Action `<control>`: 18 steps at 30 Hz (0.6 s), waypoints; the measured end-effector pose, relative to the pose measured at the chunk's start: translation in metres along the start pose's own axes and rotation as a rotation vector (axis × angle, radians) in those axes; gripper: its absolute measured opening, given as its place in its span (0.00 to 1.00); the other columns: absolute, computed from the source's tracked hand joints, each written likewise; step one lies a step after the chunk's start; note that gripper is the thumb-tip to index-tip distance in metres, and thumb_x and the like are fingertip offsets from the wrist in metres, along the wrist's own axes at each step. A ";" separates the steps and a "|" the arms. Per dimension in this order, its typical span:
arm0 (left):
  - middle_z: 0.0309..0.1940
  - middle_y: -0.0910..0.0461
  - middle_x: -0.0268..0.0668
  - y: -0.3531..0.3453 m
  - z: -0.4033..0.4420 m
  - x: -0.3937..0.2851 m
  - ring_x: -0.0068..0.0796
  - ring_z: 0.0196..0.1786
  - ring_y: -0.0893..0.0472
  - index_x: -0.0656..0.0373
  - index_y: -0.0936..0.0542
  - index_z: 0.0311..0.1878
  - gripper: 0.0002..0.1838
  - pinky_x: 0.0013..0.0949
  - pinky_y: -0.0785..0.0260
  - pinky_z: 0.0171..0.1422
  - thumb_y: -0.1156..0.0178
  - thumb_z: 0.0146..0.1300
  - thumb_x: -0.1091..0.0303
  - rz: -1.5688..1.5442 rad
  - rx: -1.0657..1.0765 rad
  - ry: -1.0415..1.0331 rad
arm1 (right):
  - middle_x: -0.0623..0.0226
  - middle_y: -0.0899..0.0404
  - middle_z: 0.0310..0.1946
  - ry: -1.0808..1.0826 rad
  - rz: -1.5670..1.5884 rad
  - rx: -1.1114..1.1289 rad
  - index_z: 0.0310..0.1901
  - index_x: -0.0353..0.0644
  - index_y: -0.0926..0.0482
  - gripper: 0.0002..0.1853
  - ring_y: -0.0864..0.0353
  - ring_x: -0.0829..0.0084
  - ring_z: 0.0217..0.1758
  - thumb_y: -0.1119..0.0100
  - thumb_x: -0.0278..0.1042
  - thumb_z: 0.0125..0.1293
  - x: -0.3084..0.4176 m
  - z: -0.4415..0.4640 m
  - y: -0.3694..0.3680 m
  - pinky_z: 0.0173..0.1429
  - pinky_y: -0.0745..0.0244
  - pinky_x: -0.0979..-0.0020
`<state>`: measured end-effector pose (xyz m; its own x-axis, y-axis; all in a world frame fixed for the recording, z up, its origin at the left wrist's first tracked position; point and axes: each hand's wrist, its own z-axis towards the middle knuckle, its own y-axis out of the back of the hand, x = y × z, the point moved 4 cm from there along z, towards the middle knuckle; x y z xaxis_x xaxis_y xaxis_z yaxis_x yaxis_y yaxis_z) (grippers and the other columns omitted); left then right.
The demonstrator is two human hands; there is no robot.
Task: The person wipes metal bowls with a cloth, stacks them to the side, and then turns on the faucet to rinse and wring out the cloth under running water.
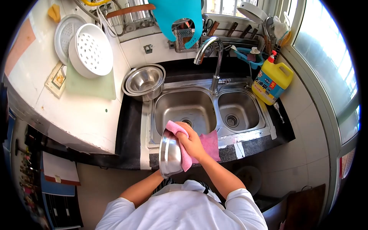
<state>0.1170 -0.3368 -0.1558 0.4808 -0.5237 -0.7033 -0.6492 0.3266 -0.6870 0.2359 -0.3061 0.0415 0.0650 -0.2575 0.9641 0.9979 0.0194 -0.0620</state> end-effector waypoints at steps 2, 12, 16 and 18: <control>0.42 0.25 0.31 0.014 0.006 0.007 0.31 0.37 0.23 0.47 0.28 0.52 0.16 0.30 0.29 0.38 0.50 0.64 0.54 0.030 -0.023 0.020 | 0.62 0.27 0.48 -0.116 0.101 -0.017 0.51 0.34 0.28 0.18 0.30 0.72 0.53 0.55 0.33 0.63 -0.013 -0.003 0.004 0.59 0.39 0.73; 0.35 0.26 0.36 -0.069 0.012 -0.117 0.23 0.32 0.26 0.62 0.32 0.49 0.23 0.29 0.31 0.37 0.33 0.53 0.65 0.730 -0.516 -0.572 | 0.67 0.21 0.36 -0.655 0.946 -0.126 0.48 0.42 0.26 0.15 0.20 0.74 0.36 0.53 0.42 0.67 -0.104 -0.052 -0.013 0.42 0.22 0.74; 0.31 0.25 0.35 -0.043 0.022 -0.126 0.23 0.30 0.27 0.63 0.28 0.42 0.18 0.28 0.33 0.35 0.34 0.56 0.62 0.828 -0.545 -0.329 | 0.67 0.24 0.42 -0.782 1.008 -0.171 0.48 0.42 0.30 0.14 0.23 0.72 0.43 0.51 0.41 0.66 -0.089 -0.070 -0.034 0.43 0.24 0.67; 0.29 0.24 0.34 -0.035 0.026 -0.129 0.23 0.31 0.26 0.64 0.27 0.38 0.15 0.27 0.33 0.36 0.36 0.57 0.62 0.672 -0.544 -0.331 | 0.67 0.24 0.42 -0.885 1.100 -0.177 0.50 0.44 0.29 0.14 0.23 0.72 0.42 0.49 0.40 0.65 -0.101 -0.077 -0.034 0.41 0.24 0.68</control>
<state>0.0929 -0.2603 -0.0463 -0.0074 -0.0788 -0.9969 -0.9997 0.0221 0.0057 0.1953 -0.3547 -0.0736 0.8380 0.4897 0.2409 0.4322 -0.3259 -0.8408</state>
